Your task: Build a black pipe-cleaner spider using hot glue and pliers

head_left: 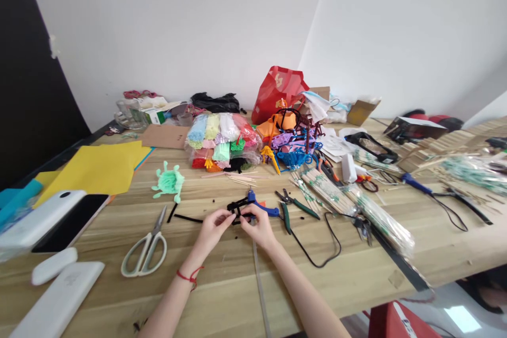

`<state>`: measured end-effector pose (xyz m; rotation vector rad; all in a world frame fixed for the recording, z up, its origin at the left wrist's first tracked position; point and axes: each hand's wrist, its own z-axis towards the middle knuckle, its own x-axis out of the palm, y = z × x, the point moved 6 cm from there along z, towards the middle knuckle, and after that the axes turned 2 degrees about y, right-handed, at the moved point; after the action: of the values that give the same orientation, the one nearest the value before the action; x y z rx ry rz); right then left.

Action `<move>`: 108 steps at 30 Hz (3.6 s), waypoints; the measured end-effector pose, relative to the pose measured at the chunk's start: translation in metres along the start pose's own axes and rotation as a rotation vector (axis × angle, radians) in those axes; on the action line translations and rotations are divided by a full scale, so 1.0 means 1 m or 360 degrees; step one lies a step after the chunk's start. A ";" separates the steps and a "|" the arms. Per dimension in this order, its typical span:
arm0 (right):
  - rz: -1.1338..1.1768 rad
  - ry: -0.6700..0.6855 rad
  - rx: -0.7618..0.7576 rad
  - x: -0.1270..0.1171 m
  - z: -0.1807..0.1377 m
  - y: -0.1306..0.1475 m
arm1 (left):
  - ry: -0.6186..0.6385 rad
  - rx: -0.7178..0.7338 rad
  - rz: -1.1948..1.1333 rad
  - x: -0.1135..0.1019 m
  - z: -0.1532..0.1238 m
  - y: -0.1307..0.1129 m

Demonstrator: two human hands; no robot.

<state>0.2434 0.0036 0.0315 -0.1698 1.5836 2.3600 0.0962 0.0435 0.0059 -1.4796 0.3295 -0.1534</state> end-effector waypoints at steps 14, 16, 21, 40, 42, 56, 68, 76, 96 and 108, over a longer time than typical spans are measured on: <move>0.0093 0.0094 0.0215 0.000 0.002 -0.004 | 0.0050 0.0101 0.0072 -0.001 -0.003 -0.015; 0.0139 0.0125 0.0285 -0.001 0.003 -0.006 | 0.0093 0.0172 0.0113 0.001 -0.004 -0.019; 0.0242 0.0278 0.0356 0.001 0.003 -0.016 | 0.0118 0.0308 0.0219 0.002 -0.006 -0.026; -0.0159 0.0125 0.0106 -0.006 0.004 -0.011 | -0.0075 0.0287 0.0056 0.000 0.007 -0.005; -0.0272 0.0115 0.0056 -0.012 0.005 -0.006 | -0.0154 0.0163 -0.0073 -0.006 0.009 0.001; -0.1212 0.0474 0.0025 -0.041 0.004 -0.028 | -0.0397 -0.0085 -0.0575 -0.021 0.011 0.008; -0.1155 0.0126 -0.0120 -0.043 0.010 -0.020 | -0.0410 -0.0058 -0.0539 -0.023 0.015 0.015; -0.0502 -0.0223 0.0046 -0.051 0.011 -0.029 | -0.0480 -0.0076 -0.0617 -0.027 0.015 0.015; 0.0434 -0.0378 0.0440 -0.067 0.010 -0.037 | -0.0561 -0.0086 -0.0609 -0.031 0.014 0.009; -0.0309 -0.0082 0.0006 -0.049 0.010 -0.008 | -0.0600 -0.0065 -0.0559 -0.034 0.012 0.006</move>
<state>0.2934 0.0067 0.0408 -0.2481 1.4769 2.1953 0.0670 0.0657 0.0047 -1.5615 -0.2350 -0.1447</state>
